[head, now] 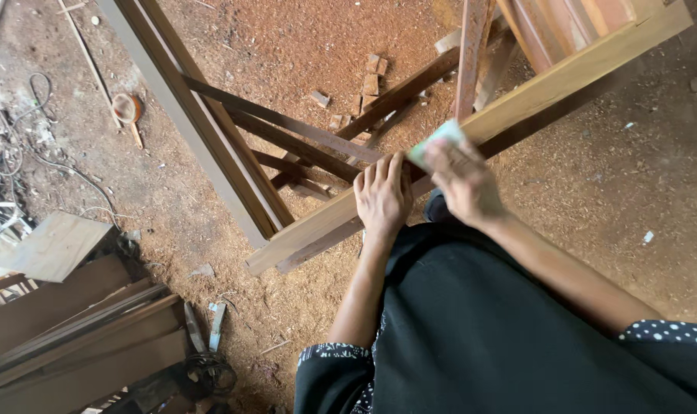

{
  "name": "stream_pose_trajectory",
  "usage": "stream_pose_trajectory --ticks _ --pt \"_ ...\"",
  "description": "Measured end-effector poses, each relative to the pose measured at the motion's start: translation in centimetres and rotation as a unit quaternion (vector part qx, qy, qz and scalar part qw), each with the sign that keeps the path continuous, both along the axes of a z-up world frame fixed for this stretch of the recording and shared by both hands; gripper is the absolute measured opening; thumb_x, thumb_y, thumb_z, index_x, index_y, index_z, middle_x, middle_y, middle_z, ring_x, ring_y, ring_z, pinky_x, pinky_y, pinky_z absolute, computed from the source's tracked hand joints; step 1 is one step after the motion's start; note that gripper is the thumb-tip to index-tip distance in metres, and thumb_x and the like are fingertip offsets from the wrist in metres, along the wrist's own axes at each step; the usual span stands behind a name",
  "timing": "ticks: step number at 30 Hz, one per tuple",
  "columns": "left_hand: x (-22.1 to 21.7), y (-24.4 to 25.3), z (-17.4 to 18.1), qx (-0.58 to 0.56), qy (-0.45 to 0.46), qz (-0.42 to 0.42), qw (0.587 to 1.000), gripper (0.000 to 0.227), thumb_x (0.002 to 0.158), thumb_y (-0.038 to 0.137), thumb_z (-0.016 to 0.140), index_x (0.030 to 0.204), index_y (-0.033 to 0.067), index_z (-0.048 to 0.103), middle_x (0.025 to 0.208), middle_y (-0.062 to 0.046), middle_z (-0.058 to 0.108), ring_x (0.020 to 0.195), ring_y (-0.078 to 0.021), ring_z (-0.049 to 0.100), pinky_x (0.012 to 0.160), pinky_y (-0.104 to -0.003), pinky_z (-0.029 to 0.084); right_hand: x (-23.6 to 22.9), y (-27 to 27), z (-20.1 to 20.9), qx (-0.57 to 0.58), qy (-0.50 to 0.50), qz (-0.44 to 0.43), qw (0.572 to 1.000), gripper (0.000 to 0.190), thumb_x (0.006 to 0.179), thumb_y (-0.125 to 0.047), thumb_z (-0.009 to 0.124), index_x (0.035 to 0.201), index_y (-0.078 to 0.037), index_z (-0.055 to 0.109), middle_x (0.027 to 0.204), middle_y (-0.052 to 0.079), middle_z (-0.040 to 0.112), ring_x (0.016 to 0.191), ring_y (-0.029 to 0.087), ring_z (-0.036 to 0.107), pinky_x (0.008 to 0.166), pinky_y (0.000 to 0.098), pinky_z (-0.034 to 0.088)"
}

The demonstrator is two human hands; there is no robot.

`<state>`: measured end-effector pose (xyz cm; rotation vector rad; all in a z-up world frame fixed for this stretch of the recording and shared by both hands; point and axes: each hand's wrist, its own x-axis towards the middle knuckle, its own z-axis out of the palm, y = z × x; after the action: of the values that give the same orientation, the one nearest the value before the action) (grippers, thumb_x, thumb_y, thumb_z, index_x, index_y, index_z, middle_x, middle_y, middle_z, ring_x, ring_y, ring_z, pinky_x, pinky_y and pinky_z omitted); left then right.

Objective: The person sands the surface and edges of a wooden frame by hand using a piece of sandpaper.

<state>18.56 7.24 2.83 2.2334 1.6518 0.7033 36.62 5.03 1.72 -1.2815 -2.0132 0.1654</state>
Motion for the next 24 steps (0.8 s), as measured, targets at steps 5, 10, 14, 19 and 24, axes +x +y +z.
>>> stream_pose_trajectory --ticks 5,10,14,19,24 --pt "0.2 -0.1 -0.7 -0.013 -0.002 0.021 1.0 0.028 0.105 0.026 0.057 0.127 0.0137 0.07 0.116 -0.006 0.072 0.107 -0.0242 0.067 0.098 -0.042 0.046 6.3 0.3 0.1 -0.213 -0.056 -0.178 0.959 0.047 0.108 -0.003 0.054 0.149 -0.025 0.06 0.143 0.004 0.066 0.128 0.031 0.061 0.091 0.0374 0.057" --pt "0.5 0.3 -0.7 -0.041 -0.004 0.044 0.998 0.027 0.105 0.029 0.056 0.123 0.0173 0.071 0.117 -0.002 0.073 0.109 -0.0219 0.069 0.103 -0.042 0.043 5.9 0.2 -0.7 -0.043 -0.033 -0.167 0.984 0.052 0.097 -0.009 0.073 0.146 -0.013 0.057 0.149 0.014 0.059 0.133 0.037 0.056 0.111 0.0515 0.048" --pt "1.2 0.3 0.0 -0.049 -0.025 0.061 0.997 0.028 0.104 0.031 0.055 0.12 0.0167 0.072 0.123 -0.003 0.073 0.124 -0.0241 0.063 0.11 -0.042 0.036 3.6 0.0 -0.3 0.009 -0.086 -0.004 0.996 0.046 0.098 -0.002 0.068 0.141 -0.016 0.061 0.134 0.004 0.068 0.133 0.027 0.06 0.117 0.0463 0.051" --pt "3.3 -0.1 -0.8 0.022 0.041 0.078 0.996 0.033 0.104 0.037 0.055 0.121 0.0147 0.072 0.126 -0.006 0.072 0.129 -0.0259 0.059 0.113 -0.045 0.032 10.8 2.3 1.4 -0.064 -0.066 -0.132 0.987 0.042 0.102 -0.002 0.065 0.144 -0.009 0.063 0.136 0.012 0.066 0.128 0.03 0.059 0.102 0.045 0.05" --pt "3.6 0.2 -0.5 0.0 0.018 0.093 0.996 0.03 0.105 0.036 0.054 0.119 0.0165 0.072 0.116 -0.002 0.074 0.114 -0.0218 0.065 0.107 -0.042 0.038 4.9 -1.3 0.5 0.019 -0.11 0.069 0.991 0.04 0.092 -0.004 0.065 0.13 -0.017 0.07 0.141 0.009 0.068 0.133 0.025 0.06 0.112 0.0508 0.048"
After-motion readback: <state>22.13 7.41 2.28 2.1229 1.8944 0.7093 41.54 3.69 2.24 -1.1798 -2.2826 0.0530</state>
